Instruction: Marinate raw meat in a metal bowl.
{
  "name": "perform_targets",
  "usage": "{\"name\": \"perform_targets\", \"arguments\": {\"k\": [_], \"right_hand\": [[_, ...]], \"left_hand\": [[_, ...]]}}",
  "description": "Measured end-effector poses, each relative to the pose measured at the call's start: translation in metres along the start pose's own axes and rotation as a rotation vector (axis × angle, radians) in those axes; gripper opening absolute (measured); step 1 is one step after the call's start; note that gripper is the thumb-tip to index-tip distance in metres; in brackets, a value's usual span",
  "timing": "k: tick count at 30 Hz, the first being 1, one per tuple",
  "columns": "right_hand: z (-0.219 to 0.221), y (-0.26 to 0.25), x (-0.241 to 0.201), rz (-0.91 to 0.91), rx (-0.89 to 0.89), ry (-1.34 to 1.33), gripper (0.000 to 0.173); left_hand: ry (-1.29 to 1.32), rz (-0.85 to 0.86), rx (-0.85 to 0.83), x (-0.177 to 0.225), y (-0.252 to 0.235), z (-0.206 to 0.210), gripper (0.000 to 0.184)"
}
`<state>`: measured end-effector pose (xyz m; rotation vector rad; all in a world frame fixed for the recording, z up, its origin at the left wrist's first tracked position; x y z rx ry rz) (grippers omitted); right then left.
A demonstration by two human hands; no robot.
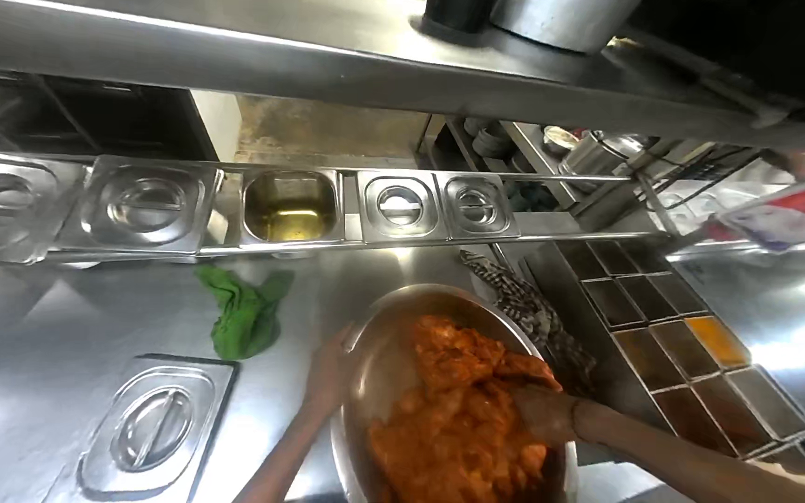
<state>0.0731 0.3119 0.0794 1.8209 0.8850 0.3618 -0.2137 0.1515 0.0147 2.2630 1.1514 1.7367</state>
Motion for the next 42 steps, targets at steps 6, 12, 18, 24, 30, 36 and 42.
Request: {"name": "perform_targets", "arguments": {"k": [6,12,18,24,30,36,42], "right_hand": [[-0.018,-0.046,-0.063,-0.006,0.216,-0.244,0.080],[-0.010,-0.080,-0.155,-0.232,0.314,-0.091,0.078],[0.011,-0.027,-0.115,-0.354,0.212,0.131,0.064],[-0.011,0.030,-0.036,-0.119,0.342,0.161,0.051],[-0.062,0.030,-0.052,-0.031,0.595,0.027,0.037],[-0.084,-0.053,-0.060,-0.037,0.411,-0.034,0.056],[-0.064,-0.095,-0.121,-0.140,0.262,0.087,0.068]], "left_hand": [[-0.027,0.042,0.053,-0.001,0.004,0.002,0.047],[-0.007,0.044,0.065,-0.005,0.001,0.001,0.042],[0.025,0.095,0.058,-0.008,-0.001,0.000,0.044],[0.086,0.100,0.067,-0.011,-0.002,0.003,0.046],[0.086,0.085,0.077,-0.010,-0.001,0.002,0.040],[0.097,0.098,0.087,-0.014,-0.003,0.003,0.042],[0.137,0.060,0.098,-0.014,-0.003,0.004,0.040]]}}
Point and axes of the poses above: each hand's wrist, its own y-axis away from the middle knuckle, its own z-axis out of the palm, x = y × z, the point moved 2 cm from there along -y, towards the middle knuckle, and after that the axes turned 5 degrees about -z, right-handed, at the moved point
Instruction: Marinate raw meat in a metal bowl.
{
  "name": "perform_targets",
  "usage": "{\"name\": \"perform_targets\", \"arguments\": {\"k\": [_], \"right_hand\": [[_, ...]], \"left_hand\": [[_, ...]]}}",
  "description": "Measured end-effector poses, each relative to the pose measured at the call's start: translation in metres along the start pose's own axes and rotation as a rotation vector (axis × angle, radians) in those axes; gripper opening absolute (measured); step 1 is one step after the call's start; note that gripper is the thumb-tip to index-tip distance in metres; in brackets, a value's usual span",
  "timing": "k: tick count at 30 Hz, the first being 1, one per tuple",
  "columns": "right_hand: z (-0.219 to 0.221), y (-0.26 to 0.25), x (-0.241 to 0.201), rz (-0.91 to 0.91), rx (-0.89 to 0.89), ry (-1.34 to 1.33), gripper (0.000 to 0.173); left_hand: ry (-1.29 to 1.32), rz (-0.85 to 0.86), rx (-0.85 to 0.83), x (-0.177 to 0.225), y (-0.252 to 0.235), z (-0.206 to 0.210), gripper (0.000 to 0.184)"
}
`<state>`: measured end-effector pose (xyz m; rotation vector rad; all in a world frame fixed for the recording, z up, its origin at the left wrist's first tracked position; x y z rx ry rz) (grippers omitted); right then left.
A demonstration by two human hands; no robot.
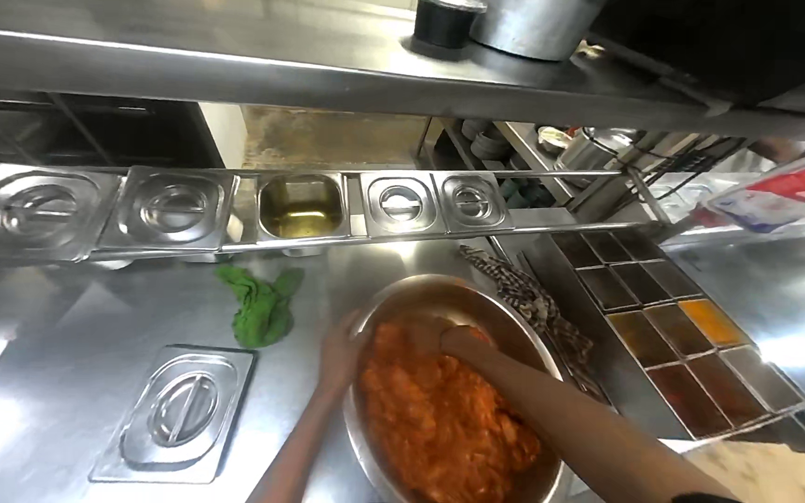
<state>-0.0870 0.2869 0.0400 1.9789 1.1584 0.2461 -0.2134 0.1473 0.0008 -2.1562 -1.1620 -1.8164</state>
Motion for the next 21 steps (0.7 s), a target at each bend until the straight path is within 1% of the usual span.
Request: {"name": "perform_targets", "arguments": {"k": [3,5,8,9,11,13,14,15,16,17,18,19,21], "right_hand": [[0.020,0.023,-0.004,-0.215,0.024,-0.064,0.076],[0.028,0.057,0.002,-0.278,0.058,-0.191,0.068],[0.033,0.107,0.023,-0.233,0.122,-0.274,0.048],[0.030,0.122,0.031,-0.208,0.188,-0.290,0.042],[0.019,0.147,0.045,-0.110,0.352,-0.338,0.035],[0.008,0.161,0.051,-0.023,0.522,-0.359,0.023],[0.004,0.164,0.051,0.014,0.593,-0.351,0.016],[0.000,0.166,0.051,0.056,0.638,-0.338,0.013],[-0.004,0.166,0.049,0.120,0.637,-0.318,0.020],[-0.008,0.164,0.046,0.202,0.577,-0.273,0.031],[-0.012,0.158,0.042,0.272,0.477,-0.199,0.040],[-0.015,0.149,0.038,0.303,0.380,-0.118,0.041],[-0.016,0.123,0.030,0.296,0.271,0.028,0.031]], "left_hand": [[0.034,0.006,-0.008,-0.002,-0.001,0.001,0.041],[0.029,0.013,0.000,-0.002,-0.001,0.001,0.042],[0.011,0.019,0.014,0.000,0.000,0.001,0.041],[0.008,0.028,0.007,0.000,0.000,0.000,0.041],[0.001,0.052,-0.003,0.001,0.001,-0.001,0.041],[-0.014,0.056,-0.006,0.000,0.003,-0.002,0.041],[-0.018,0.056,-0.006,0.000,0.003,-0.002,0.041],[-0.013,0.058,-0.004,0.000,0.003,-0.002,0.041],[-0.001,0.057,-0.001,0.000,0.003,-0.001,0.041],[0.014,0.056,0.004,0.000,0.004,0.000,0.040],[0.027,0.056,0.011,-0.001,0.004,0.000,0.039],[0.028,0.051,0.013,-0.001,0.004,0.000,0.039],[0.021,0.041,0.010,0.000,0.004,-0.001,0.040]]}}
Point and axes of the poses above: each hand's wrist, its own y-axis away from the middle knuckle, its own z-axis out of the palm, x = y × z, the point moved 2 cm from there along -y, towards the middle knuckle, and after that the axes turned 5 degrees about -z, right-handed, at the moved point
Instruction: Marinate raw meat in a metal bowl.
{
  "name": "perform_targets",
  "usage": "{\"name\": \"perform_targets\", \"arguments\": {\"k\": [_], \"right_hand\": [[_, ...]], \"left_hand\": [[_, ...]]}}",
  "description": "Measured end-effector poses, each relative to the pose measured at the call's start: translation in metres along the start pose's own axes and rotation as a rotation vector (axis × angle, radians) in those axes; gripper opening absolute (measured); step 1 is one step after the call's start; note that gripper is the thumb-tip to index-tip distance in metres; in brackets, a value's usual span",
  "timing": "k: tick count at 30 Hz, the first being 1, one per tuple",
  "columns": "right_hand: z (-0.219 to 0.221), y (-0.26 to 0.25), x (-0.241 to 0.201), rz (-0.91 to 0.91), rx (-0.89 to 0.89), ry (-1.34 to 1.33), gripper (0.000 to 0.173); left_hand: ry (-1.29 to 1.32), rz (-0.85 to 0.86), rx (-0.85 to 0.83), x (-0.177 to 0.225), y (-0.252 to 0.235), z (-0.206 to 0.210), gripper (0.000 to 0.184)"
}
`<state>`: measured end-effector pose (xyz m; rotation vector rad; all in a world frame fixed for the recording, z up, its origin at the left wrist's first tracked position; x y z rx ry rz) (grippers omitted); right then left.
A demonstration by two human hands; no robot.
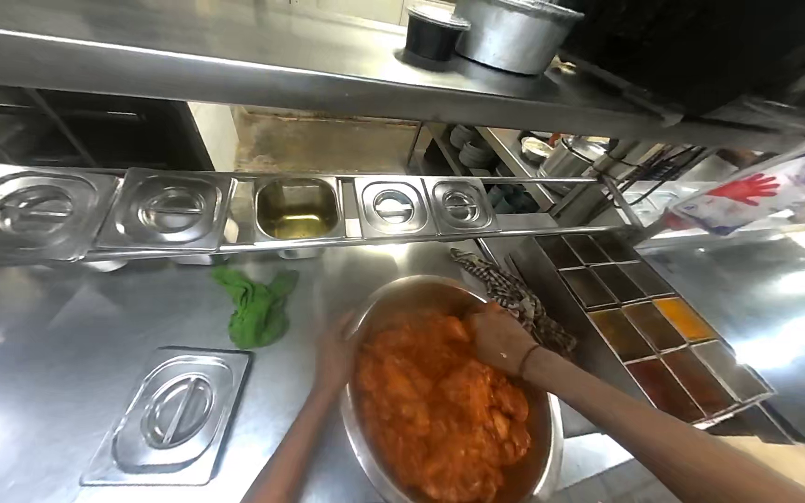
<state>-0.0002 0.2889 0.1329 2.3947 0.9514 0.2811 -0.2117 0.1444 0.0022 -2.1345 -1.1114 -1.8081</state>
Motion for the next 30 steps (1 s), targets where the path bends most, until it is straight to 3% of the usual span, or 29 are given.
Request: {"name": "perform_targets", "arguments": {"k": [6,8,13,19,24,27,30], "right_hand": [[0.057,-0.074,-0.093,-0.220,-0.206,-0.079,0.063],[0.062,-0.067,-0.112,-0.295,-0.221,-0.085,0.057],[0.063,-0.038,-0.055,-0.469,-0.100,-0.244,0.050],[0.020,0.005,0.019,-0.214,0.164,-0.485,0.031],[-0.002,0.031,0.014,-0.105,0.307,-0.447,0.020],[0.003,0.034,0.019,0.005,0.385,-0.522,0.032],[0.027,0.021,0.041,0.037,0.248,-0.632,0.047]], "left_hand": [[-0.055,-0.010,0.001,0.004,-0.002,0.000,0.039],[-0.048,-0.031,-0.003,0.002,0.000,-0.001,0.040],[-0.008,-0.003,-0.007,0.000,-0.001,0.000,0.038],[-0.043,0.026,-0.001,0.002,-0.002,-0.001,0.038],[-0.008,0.045,0.000,0.000,-0.001,0.000,0.038],[-0.017,0.040,0.016,0.001,0.002,0.000,0.036],[-0.044,0.024,0.026,0.002,0.002,0.000,0.035]]}}
Point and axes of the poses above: each hand's wrist, its own y-axis away from the middle knuckle, its own z-axis out of the palm, x = y × z, the point moved 2 cm from there along -y, towards the middle knuckle, and after that the axes turned 5 degrees about -z, right-handed, at the moved point
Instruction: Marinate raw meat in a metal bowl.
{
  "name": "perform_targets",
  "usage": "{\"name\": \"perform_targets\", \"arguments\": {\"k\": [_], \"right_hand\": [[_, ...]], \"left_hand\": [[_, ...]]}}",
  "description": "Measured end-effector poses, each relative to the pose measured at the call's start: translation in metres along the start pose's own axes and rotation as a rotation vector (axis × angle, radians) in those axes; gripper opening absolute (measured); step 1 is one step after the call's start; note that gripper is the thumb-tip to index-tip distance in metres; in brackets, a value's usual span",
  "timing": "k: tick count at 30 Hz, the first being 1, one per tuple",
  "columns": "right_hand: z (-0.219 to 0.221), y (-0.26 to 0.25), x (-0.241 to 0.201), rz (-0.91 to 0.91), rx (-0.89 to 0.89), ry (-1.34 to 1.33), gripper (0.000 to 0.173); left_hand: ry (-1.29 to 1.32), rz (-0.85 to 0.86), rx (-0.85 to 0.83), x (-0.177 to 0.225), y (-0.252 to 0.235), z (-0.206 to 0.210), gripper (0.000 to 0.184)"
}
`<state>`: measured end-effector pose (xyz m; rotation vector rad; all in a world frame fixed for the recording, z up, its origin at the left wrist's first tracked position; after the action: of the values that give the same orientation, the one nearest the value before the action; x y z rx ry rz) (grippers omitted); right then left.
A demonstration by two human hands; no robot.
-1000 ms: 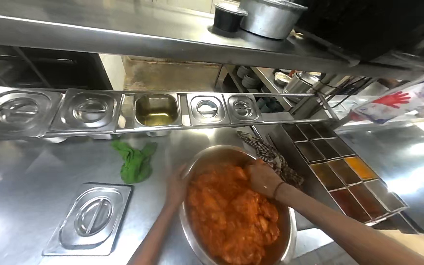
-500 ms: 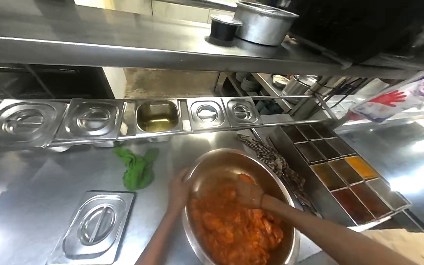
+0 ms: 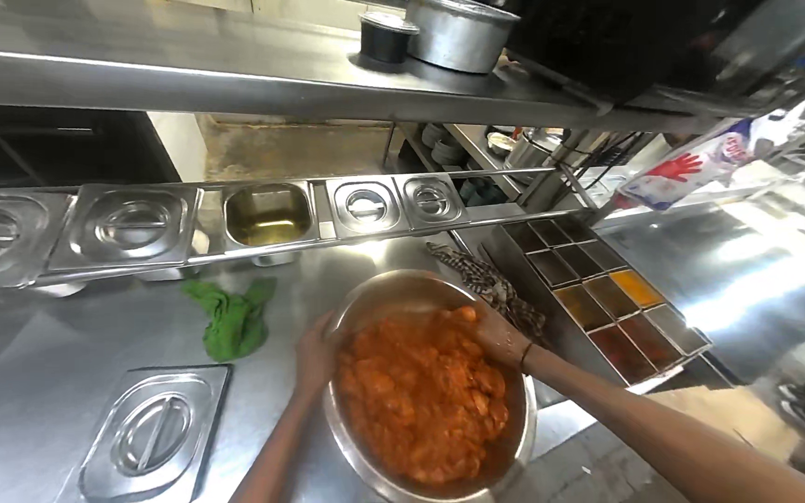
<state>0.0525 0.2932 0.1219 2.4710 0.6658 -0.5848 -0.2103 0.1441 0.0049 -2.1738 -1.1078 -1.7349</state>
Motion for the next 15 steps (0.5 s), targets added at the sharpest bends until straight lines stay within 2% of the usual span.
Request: {"name": "perform_targets", "arguments": {"k": [2,3,4,6,8,9,12,15], "right_hand": [[0.011,0.009,0.024,0.089,-0.185,0.175,0.061],[0.024,0.024,0.032,0.146,-0.332,0.314,0.065],[0.046,0.042,0.037,0.174,-0.456,0.397,0.064],[0.092,0.068,0.033,0.153,-0.568,0.416,0.069],[0.122,0.058,0.010,0.116,-0.588,0.292,0.081],[0.131,0.040,-0.003,0.087,-0.564,0.271,0.082],[0.126,-0.033,-0.035,-0.040,-0.526,0.333,0.069],[0.115,-0.072,-0.044,-0.066,-0.459,0.304,0.067]], "left_hand": [[-0.013,-0.012,0.010,0.001,0.001,0.000,0.035],[-0.014,-0.017,0.011,0.001,0.002,0.000,0.035],[-0.025,-0.021,0.016,0.003,0.004,0.001,0.036],[-0.089,-0.030,0.012,0.010,0.006,0.000,0.040],[-0.153,-0.047,-0.005,0.012,0.009,0.001,0.043],[-0.177,-0.051,-0.013,0.011,0.010,0.001,0.044],[-0.188,-0.040,-0.014,0.008,0.005,-0.001,0.046],[-0.186,-0.023,0.013,0.005,-0.001,-0.002,0.045]]}}
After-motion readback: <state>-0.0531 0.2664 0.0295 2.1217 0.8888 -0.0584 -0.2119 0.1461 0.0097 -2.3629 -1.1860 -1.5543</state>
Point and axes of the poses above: each hand's wrist, its own y-axis away from the middle knuckle, its own z-axis out of the palm, x = y × z, the point moved 2 cm from there along -y, towards the middle knuckle, and after that the axes turned 5 degrees about -z, right-handed, at the moved point
